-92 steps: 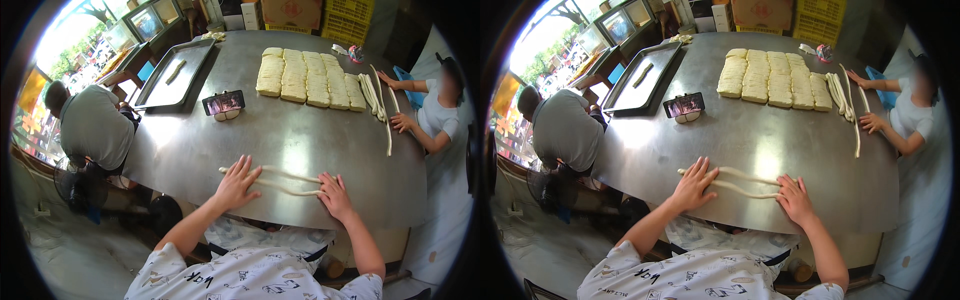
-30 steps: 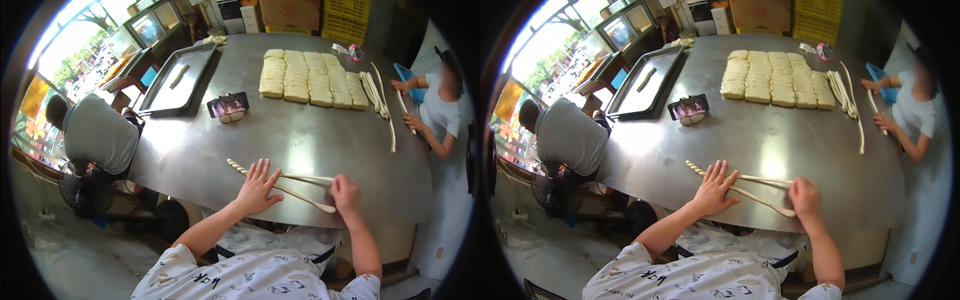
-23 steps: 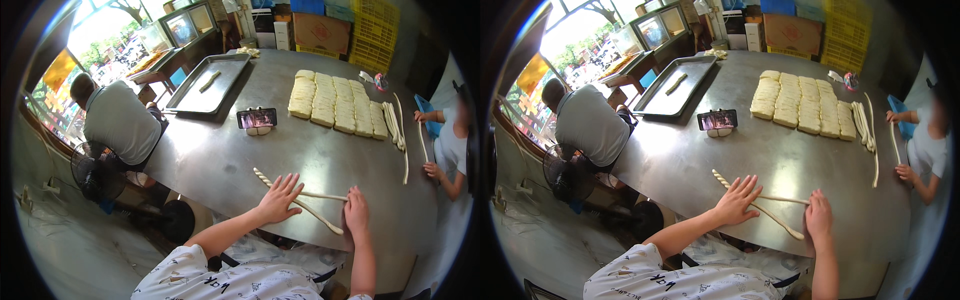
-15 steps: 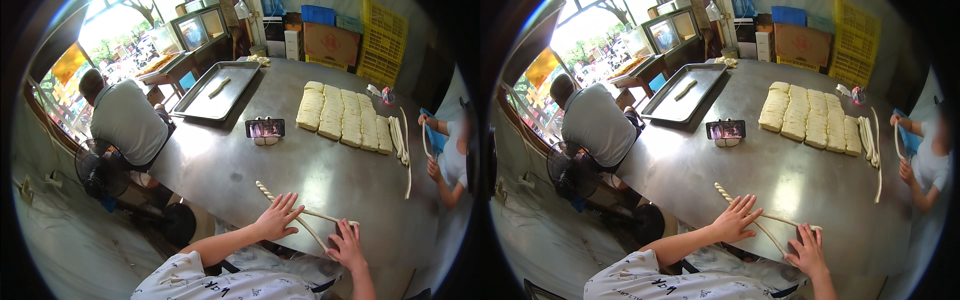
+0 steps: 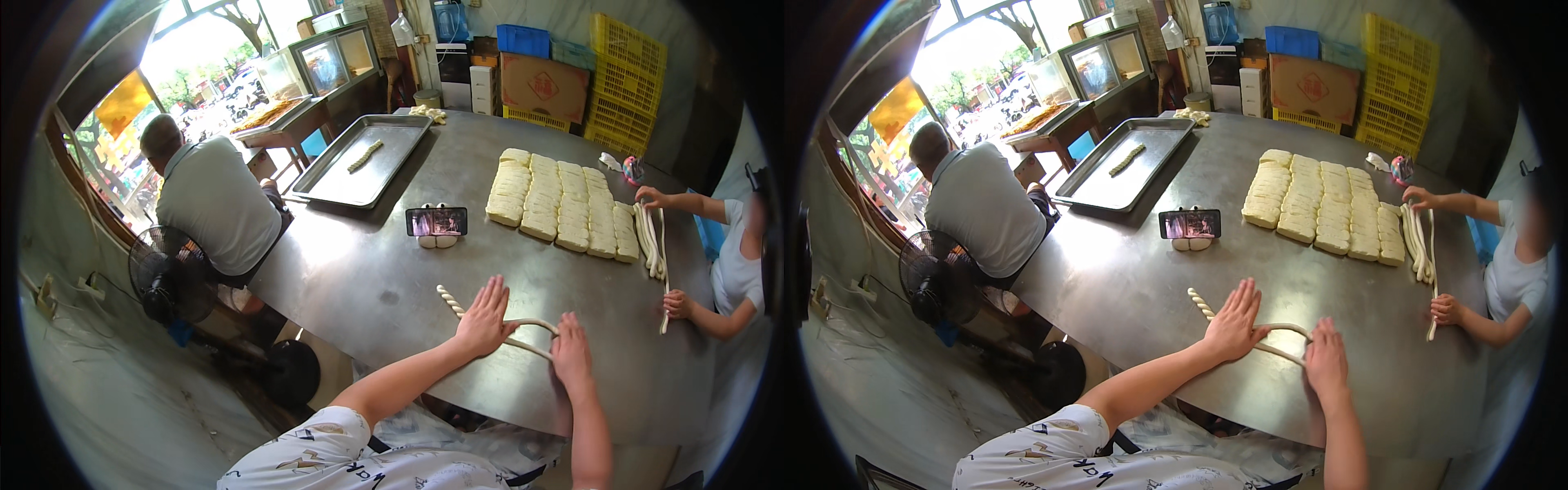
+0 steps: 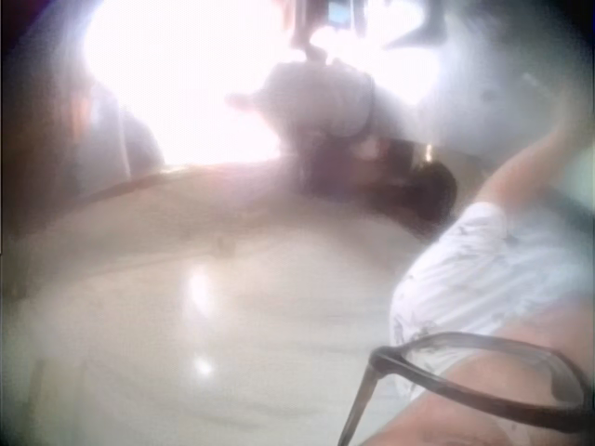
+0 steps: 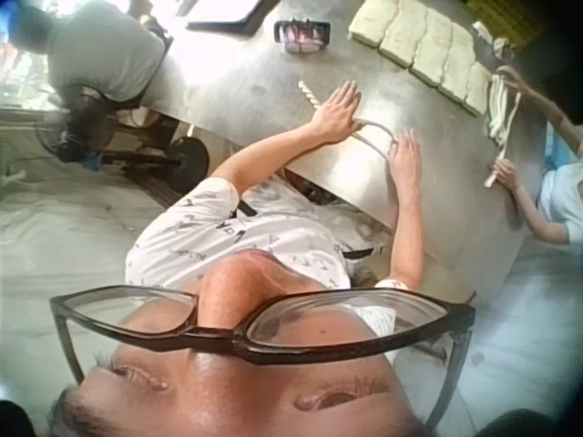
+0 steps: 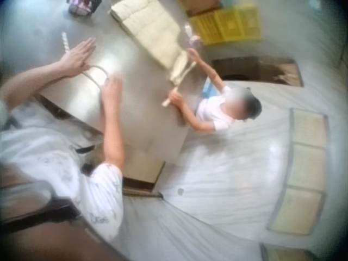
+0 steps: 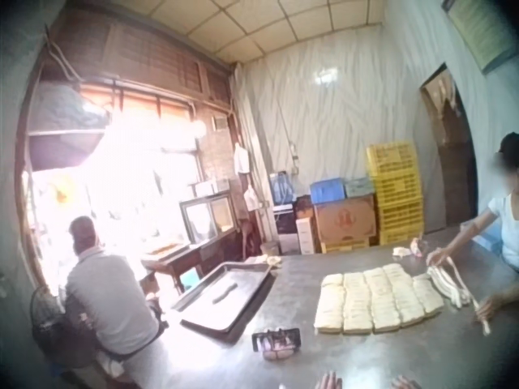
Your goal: The person rolls pieces of dough into long cords, twists the cords into braided shapes by hand, and places the finished dough on a table.
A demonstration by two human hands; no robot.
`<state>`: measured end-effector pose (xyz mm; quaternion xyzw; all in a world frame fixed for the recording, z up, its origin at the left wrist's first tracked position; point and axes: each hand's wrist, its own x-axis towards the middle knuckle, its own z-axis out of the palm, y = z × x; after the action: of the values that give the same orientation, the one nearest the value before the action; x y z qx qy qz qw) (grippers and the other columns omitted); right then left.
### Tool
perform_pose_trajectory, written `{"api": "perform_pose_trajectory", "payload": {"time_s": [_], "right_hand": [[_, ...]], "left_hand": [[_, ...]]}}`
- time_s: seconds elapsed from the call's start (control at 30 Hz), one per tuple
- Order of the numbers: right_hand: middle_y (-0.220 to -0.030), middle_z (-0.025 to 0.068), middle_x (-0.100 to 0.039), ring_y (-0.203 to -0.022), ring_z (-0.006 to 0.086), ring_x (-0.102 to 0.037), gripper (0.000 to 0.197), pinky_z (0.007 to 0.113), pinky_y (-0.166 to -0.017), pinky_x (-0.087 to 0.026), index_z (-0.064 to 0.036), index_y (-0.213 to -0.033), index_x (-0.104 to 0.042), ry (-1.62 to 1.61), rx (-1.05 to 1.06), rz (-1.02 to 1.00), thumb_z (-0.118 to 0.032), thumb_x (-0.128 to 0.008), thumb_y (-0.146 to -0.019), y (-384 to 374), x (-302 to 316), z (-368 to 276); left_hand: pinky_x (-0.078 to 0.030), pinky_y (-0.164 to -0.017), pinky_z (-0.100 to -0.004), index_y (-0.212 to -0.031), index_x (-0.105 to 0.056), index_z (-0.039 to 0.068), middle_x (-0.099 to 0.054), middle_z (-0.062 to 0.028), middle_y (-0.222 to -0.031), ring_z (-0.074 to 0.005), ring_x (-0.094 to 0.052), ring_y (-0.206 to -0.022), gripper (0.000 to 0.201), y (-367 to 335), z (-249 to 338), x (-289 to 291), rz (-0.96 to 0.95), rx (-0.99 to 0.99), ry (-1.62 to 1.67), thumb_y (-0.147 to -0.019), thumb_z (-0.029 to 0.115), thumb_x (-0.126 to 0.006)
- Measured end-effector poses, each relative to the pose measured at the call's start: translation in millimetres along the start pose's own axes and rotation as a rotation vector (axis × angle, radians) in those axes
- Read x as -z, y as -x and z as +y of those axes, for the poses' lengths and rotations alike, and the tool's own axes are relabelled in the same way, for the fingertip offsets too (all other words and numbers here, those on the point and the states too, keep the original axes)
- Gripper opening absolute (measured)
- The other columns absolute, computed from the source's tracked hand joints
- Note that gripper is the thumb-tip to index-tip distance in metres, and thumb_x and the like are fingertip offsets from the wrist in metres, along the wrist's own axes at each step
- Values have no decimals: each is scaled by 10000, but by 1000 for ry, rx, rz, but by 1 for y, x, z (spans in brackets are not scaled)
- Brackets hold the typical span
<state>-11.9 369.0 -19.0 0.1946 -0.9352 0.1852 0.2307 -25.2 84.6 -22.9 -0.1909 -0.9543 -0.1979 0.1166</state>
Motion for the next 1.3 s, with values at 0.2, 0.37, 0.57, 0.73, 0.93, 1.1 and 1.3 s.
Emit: {"api": "perform_pose_trajectory", "payload": {"time_s": [0.2,0.37,0.57,0.73,0.93,1.1,1.3], "right_hand": [[-1352,201,-731,-1331,415,-641,199,536,-1222,-414,-74,-1183,-726,-287,9,-388,-205,-675,-1041,75,81,3],[-948,214,-737,-888,460,-689,172,514,-846,-554,-12,-1023,-709,-303,-234,-182,-180,-680,-1045,-4,72,-32],[-979,209,-737,-932,473,-691,119,559,-795,-545,-27,-1027,-696,-69,-274,-177,-140,-666,-1048,6,80,-11],[-1049,173,-694,-951,441,-678,96,554,-763,-535,-48,-1011,-651,67,-271,11,-142,-658,-1030,-40,64,2],[-1442,182,-690,-1427,401,-594,107,601,-1267,-346,-54,-1052,-683,-70,109,-122,-143,-691,-993,19,16,-13],[-1564,208,-603,-1480,388,-557,50,597,-1309,-310,-54,-1018,-685,-304,-331,-510,-96,-693,-992,35,79,-3],[-1580,204,-586,-1498,395,-538,139,572,-1314,-314,-46,-1130,-679,-136,-276,-335,-108,-673,-1007,-35,22,-12]], "left_hand": [[-148,-1354,-607,-1697,-340,-26,-254,-328,-1774,-467,-192,-1678,933,78,31,68,-289,-151,-79,-1080,641,-548],[-143,-1346,-630,-1691,-343,-23,-316,-332,-1746,-468,-210,-1672,938,30,33,31,-129,150,-110,-1075,653,-549],[-78,-1369,-600,-1699,-343,-8,-291,-320,-1763,-452,-174,-1688,938,36,17,30,-234,-42,-39,-1086,684,-496],[-109,-1375,-573,-1697,-337,-27,-278,-317,-1771,-432,-174,-1691,914,-9,26,8,-89,192,-59,-1107,660,-458],[-194,-1366,-538,-1713,-332,13,-244,-339,-1774,-460,-200,-1677,911,17,19,23,-205,-127,11,-1083,638,-538],[-154,-1354,-617,-1735,-314,68,-244,-357,-1764,-522,-184,-1664,915,71,35,49,-181,-88,-50,-1068,638,-574],[-224,-1358,-529,-1688,-347,-19,-286,-353,-1749,-478,-253,-1653,904,-10,9,-6,37,-7,-20,-1070,596,-586]]}}
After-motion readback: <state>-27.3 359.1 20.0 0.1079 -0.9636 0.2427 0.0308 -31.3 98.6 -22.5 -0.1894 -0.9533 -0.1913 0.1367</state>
